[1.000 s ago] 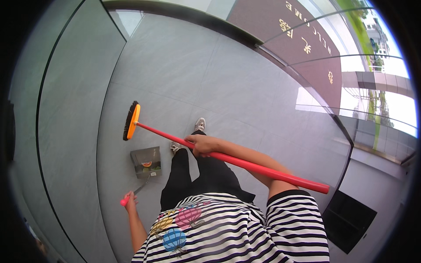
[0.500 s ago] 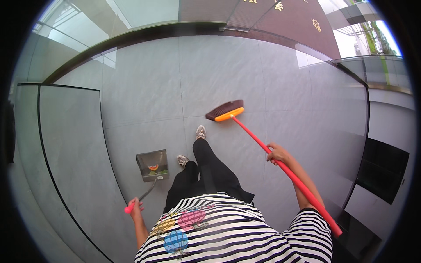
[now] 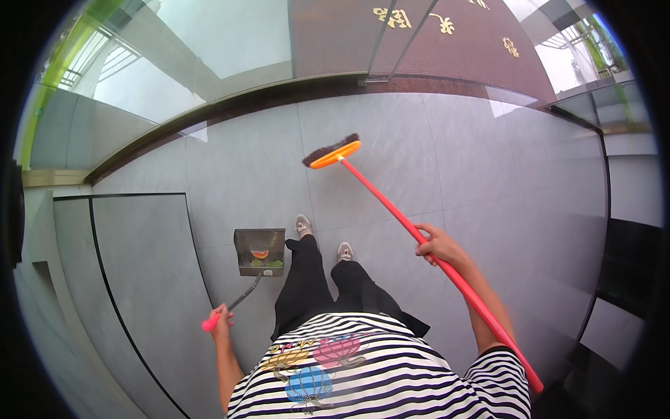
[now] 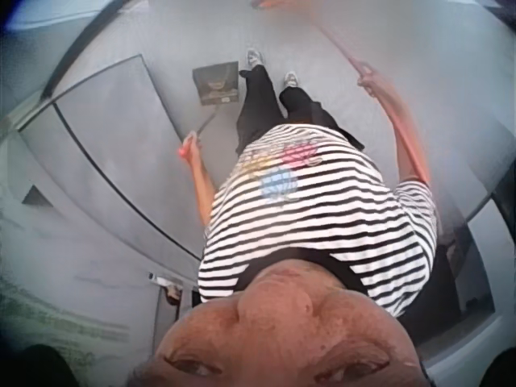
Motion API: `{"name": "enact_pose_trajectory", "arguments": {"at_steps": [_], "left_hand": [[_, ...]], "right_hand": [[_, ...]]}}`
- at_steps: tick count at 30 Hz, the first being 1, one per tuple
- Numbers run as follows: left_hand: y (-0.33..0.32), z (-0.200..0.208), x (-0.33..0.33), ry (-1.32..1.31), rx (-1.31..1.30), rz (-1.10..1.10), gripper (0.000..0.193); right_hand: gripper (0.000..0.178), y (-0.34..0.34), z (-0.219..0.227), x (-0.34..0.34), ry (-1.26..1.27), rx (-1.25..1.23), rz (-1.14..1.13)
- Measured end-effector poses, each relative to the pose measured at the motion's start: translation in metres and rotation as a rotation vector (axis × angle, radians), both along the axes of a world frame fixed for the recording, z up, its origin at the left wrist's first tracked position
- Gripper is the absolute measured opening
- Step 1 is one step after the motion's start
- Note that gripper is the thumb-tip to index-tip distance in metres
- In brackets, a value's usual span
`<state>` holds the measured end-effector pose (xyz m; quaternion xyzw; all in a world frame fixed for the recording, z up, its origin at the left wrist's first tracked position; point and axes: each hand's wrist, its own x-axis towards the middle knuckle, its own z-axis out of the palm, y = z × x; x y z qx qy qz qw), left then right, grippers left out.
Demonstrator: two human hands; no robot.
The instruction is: The person sweeps a tiled floor and a welcome mat using a broom and dustpan. They gather debris into the dustpan and sweep the mat to remove loose dirt.
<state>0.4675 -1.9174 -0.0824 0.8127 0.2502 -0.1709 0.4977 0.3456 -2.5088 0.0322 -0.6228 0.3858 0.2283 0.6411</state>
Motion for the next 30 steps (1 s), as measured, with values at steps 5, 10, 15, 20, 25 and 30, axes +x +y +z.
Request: {"name": "enact_pose_trajectory", "arguments": {"at_steps": [5, 10, 15, 20, 25, 30], "left_hand": [[0.031, -0.024, -0.015, 0.001, -0.024, 0.015, 0.023], [0.037, -0.035, 0.009, 0.022, -0.029, -0.039, 0.021], [0.015, -0.026, 0.04, 0.025, -0.041, -0.113, 0.02], [0.035, -0.012, 0.028, -0.018, -0.043, -0.19, 0.018], [0.044, 0.026, 0.017, -0.031, -0.052, -0.336, 0.021], [0.049, 0.08, -0.009, -0.092, -0.008, -0.408, 0.019]], "right_hand": [[0.067, 0.093, -0.093, 0.151, -0.151, 0.052, 0.32], [0.066, 0.152, -0.162, 0.289, -0.22, -0.115, 0.542], [0.064, 0.09, -0.162, 0.236, -0.125, -0.081, 0.298], [0.061, 0.043, -0.076, -0.008, 0.253, -0.126, -0.022], [0.067, 0.044, 0.017, -0.208, 0.51, -0.316, -0.242], [0.069, 0.094, 0.138, -0.252, 0.389, -0.264, -0.294]]}}
